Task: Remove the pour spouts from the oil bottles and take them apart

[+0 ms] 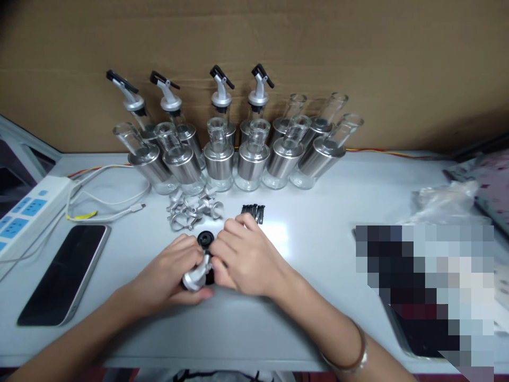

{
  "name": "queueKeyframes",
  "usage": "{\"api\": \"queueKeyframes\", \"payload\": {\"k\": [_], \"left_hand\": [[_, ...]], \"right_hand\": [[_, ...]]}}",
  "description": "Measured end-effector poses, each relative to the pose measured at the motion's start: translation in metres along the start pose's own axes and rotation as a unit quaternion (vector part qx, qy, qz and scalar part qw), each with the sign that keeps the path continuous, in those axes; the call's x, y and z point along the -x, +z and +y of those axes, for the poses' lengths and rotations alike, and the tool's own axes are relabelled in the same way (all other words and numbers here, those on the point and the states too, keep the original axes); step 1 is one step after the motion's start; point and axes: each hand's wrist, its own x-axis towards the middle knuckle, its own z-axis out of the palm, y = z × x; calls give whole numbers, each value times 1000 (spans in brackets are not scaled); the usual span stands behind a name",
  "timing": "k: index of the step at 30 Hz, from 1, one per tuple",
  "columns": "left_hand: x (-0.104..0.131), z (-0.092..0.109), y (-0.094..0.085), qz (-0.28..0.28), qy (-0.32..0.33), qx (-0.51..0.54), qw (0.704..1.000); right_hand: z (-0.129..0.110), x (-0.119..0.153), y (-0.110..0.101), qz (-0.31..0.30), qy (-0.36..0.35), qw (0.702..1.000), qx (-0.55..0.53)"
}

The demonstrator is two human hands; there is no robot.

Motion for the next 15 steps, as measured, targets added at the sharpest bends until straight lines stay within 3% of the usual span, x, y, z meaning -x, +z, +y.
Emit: {"api": "queueKeyframes", "payload": {"k": [3, 15], "left_hand": [[0, -6, -1, 4, 17, -29, 999], [1, -7, -2, 51, 55, -48, 996]], "right_hand": [[4, 2, -5, 22, 31, 998, -57], [26, 7, -24, 104, 188, 975, 57]]}}
